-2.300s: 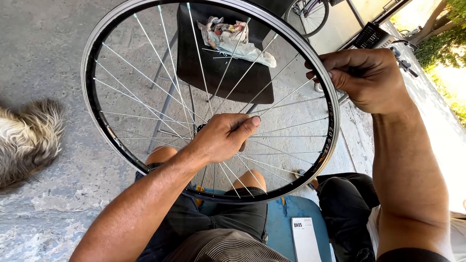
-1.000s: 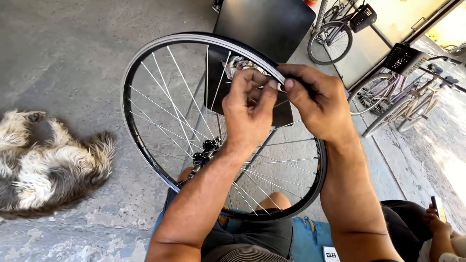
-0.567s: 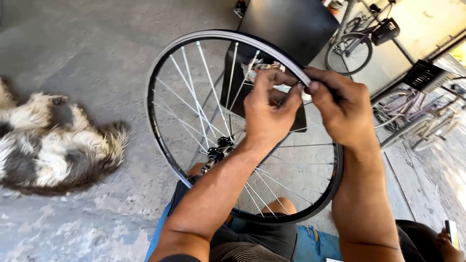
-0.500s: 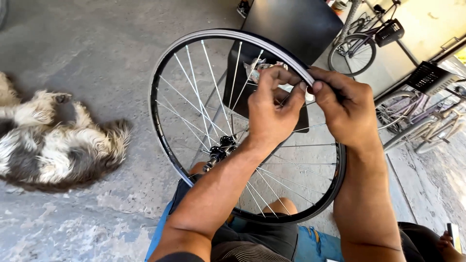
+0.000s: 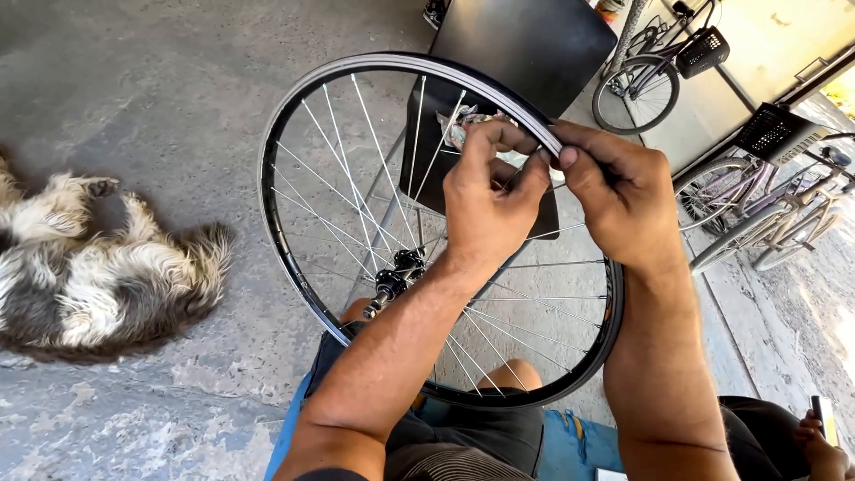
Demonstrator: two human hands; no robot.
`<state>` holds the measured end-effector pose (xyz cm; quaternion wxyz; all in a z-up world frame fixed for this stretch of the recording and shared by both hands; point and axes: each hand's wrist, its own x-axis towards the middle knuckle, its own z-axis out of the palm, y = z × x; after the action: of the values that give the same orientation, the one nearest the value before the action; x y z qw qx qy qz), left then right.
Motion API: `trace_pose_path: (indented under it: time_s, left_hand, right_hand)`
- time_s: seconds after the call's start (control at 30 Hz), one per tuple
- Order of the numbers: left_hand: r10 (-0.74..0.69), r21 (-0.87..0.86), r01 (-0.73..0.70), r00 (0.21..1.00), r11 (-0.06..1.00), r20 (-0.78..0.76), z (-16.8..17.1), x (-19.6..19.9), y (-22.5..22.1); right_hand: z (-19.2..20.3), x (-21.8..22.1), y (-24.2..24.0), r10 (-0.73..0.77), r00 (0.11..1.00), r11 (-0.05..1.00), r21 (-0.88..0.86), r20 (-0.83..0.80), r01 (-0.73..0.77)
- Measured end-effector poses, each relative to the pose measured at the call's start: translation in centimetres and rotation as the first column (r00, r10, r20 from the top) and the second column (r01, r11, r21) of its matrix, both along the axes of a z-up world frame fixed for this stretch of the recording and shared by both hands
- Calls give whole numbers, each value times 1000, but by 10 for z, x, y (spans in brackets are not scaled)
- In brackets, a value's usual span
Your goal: Repairing and truing a bicycle wheel by adjusting the spokes
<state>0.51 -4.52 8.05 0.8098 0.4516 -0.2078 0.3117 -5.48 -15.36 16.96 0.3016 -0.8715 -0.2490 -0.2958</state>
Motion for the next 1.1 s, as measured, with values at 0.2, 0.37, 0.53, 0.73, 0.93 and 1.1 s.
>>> trace_pose_path:
  time_s: [0.2,0.37,0.53,0.73,0.93,1.1]
  left_hand:
    - [98,79,-100,995,992,24,6,-9,5]
    - [141,94,-142,990,985,16,-2,-2,-3]
    - [124,68,-127,991,990,51,2,-6,1]
    - [154,101,-163,984,982,91,-1,-3,-2]
    - [127,92,-135,988,987,83,0,-4,-1]
    - [131,71,-136,988,988,82,-5,-1,-5]
  right_hand:
    - [-4,4,-5,7,1000,1000,0,-2,-7]
    - [-1,1,1,3,1000,1000,6,0,-3]
    - [-7,3,-8,-5,1000,1000,-6,3,5]
    - [-7,2,-10,-27,1000,1000,-1,-8,27]
    - [-6,3,-9,-23,1000,1000,-2,-7,23]
    - [-4,0,-2,-33,999,999,-3,3,33]
